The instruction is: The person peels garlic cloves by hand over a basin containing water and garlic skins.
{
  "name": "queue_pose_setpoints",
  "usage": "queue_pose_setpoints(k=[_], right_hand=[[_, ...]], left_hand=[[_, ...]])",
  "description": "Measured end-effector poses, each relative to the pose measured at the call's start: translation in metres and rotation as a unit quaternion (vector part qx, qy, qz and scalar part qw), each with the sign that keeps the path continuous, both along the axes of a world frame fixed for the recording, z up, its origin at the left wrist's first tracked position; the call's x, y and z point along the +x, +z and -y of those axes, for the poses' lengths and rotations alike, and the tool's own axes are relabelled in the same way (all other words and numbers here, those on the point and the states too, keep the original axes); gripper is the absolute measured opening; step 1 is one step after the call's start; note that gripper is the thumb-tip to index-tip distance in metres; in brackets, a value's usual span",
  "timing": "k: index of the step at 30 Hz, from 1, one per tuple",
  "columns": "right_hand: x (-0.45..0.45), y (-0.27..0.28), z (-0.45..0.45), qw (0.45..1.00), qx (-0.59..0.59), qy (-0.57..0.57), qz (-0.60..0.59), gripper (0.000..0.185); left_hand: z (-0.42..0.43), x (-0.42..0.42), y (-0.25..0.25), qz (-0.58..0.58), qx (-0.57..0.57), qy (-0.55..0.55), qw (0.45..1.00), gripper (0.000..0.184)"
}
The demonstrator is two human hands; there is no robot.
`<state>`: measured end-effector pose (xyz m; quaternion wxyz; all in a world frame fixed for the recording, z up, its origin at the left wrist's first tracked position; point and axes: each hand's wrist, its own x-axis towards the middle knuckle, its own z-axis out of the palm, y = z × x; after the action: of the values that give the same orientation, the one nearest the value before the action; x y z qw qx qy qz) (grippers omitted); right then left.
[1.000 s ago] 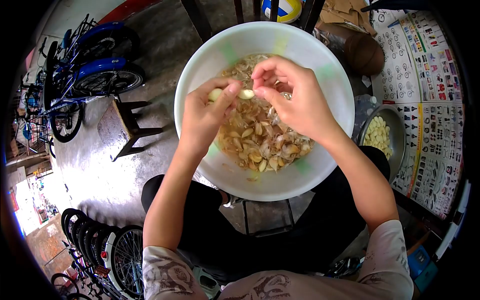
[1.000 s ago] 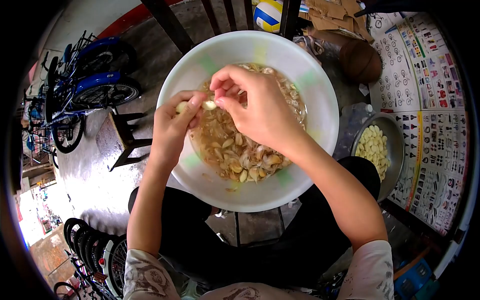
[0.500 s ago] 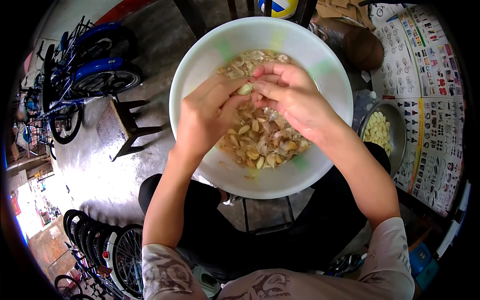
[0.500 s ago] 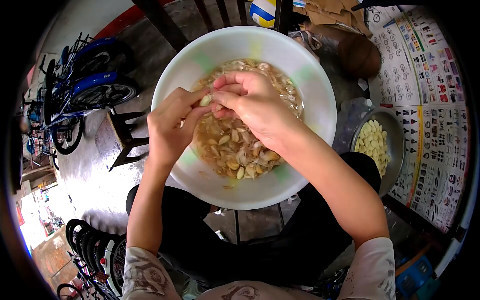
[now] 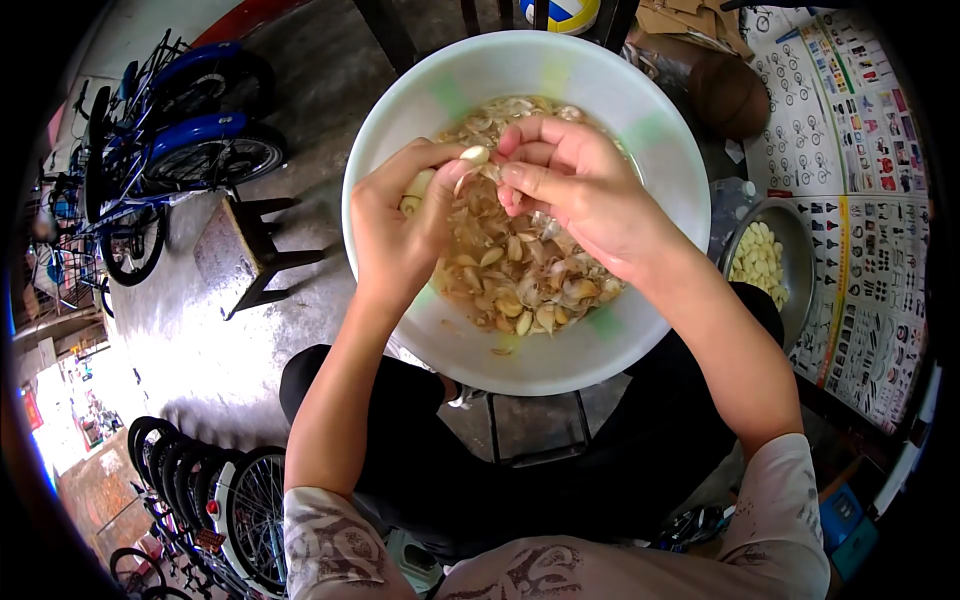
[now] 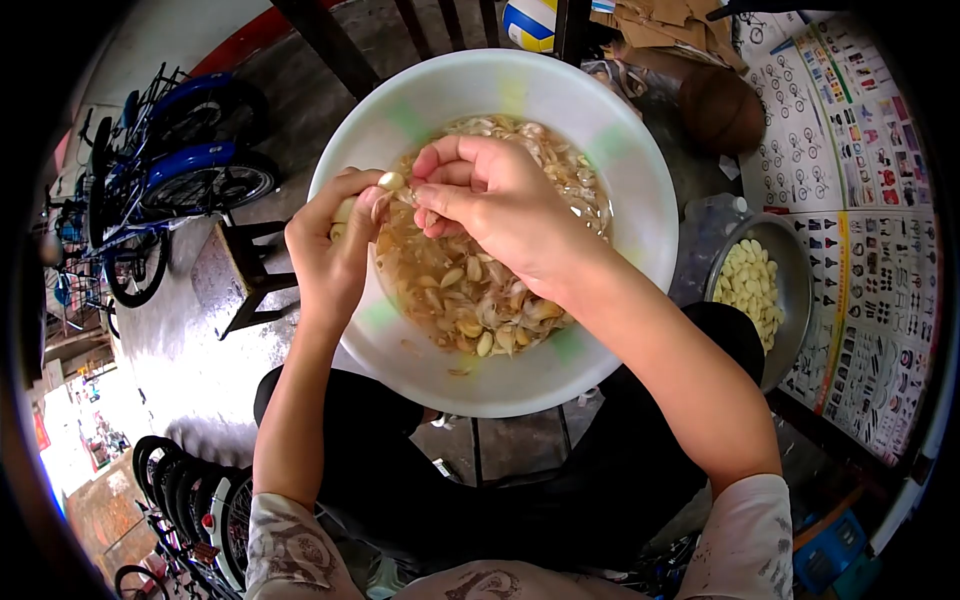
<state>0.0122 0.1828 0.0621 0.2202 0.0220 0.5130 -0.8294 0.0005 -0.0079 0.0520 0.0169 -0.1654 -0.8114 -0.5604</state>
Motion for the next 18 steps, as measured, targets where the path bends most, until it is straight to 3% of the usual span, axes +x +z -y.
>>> queue_pose_setpoints(k=[4,6,12,16,18], right_hand=[[-0.0004,0.0036,0.0020,0.999,0.033,-0.013,-0.024,0.007],[-0.0002,0.0056,0.0014,0.998,0.054,-0.006,-0.037,0.008],[0.0001,0.0079,0.0000,0.988,0.136,0.010,-0.076,0.018],[-0.0026,0.0041,-0.0010,0.983,0.160,0.008,-0.095,0.019],[-0.0022,-0.0007,0.0027,0.983,0.155,-0.002,-0.103,0.020]], left_hand=[[-0.0025,0.0034,-0.0017,0.088,0.074,0.025,0.993,0.020],[-0.0033,0.0033,-0.0002,0.207,0.176,0.058,0.961,0.024],[-0.0030,0.0010,-0.0044,0.283,0.291,0.054,0.912,0.023],[-0.0035,0.0016,-0.0066,0.269,0.303,0.044,0.913,0.022],[-0.0046,0.0029,-0.0069,0.227,0.200,0.056,0.951,0.021]])
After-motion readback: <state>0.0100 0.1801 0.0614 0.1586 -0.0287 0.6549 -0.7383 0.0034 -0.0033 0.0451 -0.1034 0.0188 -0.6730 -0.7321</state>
